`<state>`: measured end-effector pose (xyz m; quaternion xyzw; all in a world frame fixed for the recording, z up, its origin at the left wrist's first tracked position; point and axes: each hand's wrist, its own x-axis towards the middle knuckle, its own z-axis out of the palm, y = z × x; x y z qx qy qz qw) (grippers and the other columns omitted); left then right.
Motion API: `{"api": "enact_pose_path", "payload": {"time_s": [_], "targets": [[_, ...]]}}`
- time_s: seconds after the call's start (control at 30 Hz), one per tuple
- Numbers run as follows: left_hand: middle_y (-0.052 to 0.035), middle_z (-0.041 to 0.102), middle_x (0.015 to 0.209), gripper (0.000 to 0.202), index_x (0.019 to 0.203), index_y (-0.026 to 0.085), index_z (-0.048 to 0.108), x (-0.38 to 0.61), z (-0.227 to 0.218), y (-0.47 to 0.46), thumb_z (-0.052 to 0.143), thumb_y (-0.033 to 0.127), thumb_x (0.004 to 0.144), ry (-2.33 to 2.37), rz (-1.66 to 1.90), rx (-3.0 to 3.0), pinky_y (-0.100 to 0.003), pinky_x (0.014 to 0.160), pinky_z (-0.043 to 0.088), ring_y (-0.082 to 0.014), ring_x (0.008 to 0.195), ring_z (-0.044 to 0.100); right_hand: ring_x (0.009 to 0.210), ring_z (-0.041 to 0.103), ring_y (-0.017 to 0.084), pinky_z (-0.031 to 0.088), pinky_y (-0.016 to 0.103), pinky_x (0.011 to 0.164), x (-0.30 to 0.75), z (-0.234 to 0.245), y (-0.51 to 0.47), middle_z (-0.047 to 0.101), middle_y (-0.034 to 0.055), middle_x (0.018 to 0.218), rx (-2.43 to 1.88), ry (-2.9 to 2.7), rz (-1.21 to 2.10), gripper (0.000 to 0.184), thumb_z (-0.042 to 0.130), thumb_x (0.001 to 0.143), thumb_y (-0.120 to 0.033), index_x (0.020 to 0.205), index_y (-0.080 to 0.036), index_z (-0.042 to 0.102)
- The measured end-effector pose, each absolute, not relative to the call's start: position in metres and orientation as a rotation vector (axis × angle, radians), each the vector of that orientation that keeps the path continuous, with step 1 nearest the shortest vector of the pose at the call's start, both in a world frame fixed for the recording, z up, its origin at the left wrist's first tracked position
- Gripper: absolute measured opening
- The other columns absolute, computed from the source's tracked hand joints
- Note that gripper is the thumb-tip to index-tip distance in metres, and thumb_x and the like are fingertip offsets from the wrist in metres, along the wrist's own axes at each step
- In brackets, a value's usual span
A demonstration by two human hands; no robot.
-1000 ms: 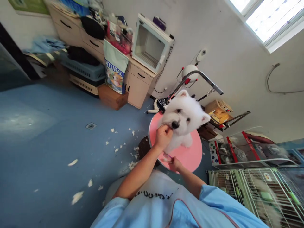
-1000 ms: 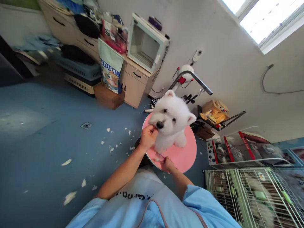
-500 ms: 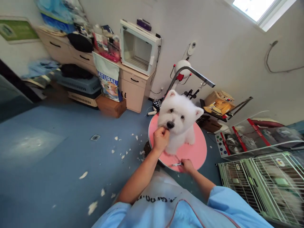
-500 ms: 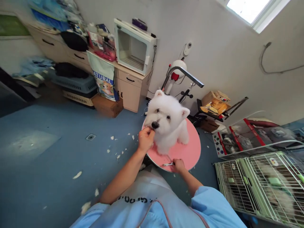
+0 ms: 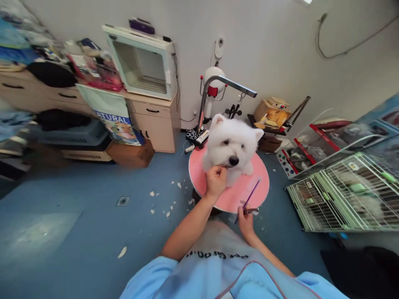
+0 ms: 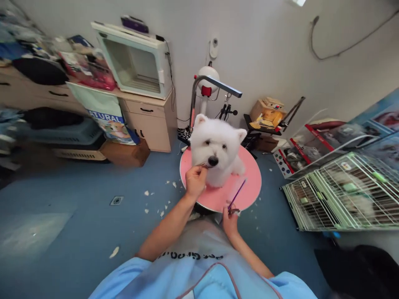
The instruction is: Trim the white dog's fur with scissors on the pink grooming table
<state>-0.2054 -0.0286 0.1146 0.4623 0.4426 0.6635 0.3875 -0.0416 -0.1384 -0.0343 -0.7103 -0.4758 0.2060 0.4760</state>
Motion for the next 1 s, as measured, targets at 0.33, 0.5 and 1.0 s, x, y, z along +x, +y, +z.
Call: {"api": "enact_pose_path", "payload": {"time_s": [0.33, 0.5, 1.0], "targets": [[0.0014, 0.047, 0.05, 0.029, 0.05, 0.017, 0.049, -0.204, 0.127, -0.026, 0.054, 0.03, 0.076, 1.125, 1.697, 1.031, -0.022, 0.053, 0.032, -0.0091, 0.053, 0.04, 0.062, 0.05, 0.014, 0.033, 0.03, 0.076, -0.066, 0.078, -0.025, 0.056, -0.0016, 0.061, -1.64, -1.563, -0.361, 0.041, 0.045, 0.088, -0.023, 0.117, -0.013, 0.072], [0.0015, 0.043, 0.049, 0.031, 0.049, 0.018, 0.047, -0.212, 0.125, -0.023, 0.056, 0.032, 0.075, 1.113, 1.721, 1.031, -0.022, 0.052, 0.03, -0.0094, 0.053, 0.038, 0.063, 0.049, 0.015, 0.032, 0.03, 0.074, -0.035, 0.091, -0.021, 0.061, 0.0011, 0.064, -1.808, -1.417, -0.329, 0.042, 0.045, 0.085, -0.022, 0.113, -0.013, 0.074], [0.0011, 0.044, 0.051, 0.029, 0.049, 0.018, 0.047, -0.238, 0.103, 0.019, 0.06, 0.034, 0.069, 1.207, 1.748, 0.845, -0.022, 0.052, 0.03, -0.0099, 0.055, 0.04, 0.077, 0.063, 0.024, 0.042, 0.03, 0.069, -0.05, 0.07, -0.027, 0.073, 0.0119, 0.087, -1.91, -1.246, 0.088, 0.047, 0.043, 0.089, -0.037, 0.118, -0.01, 0.069]]}}
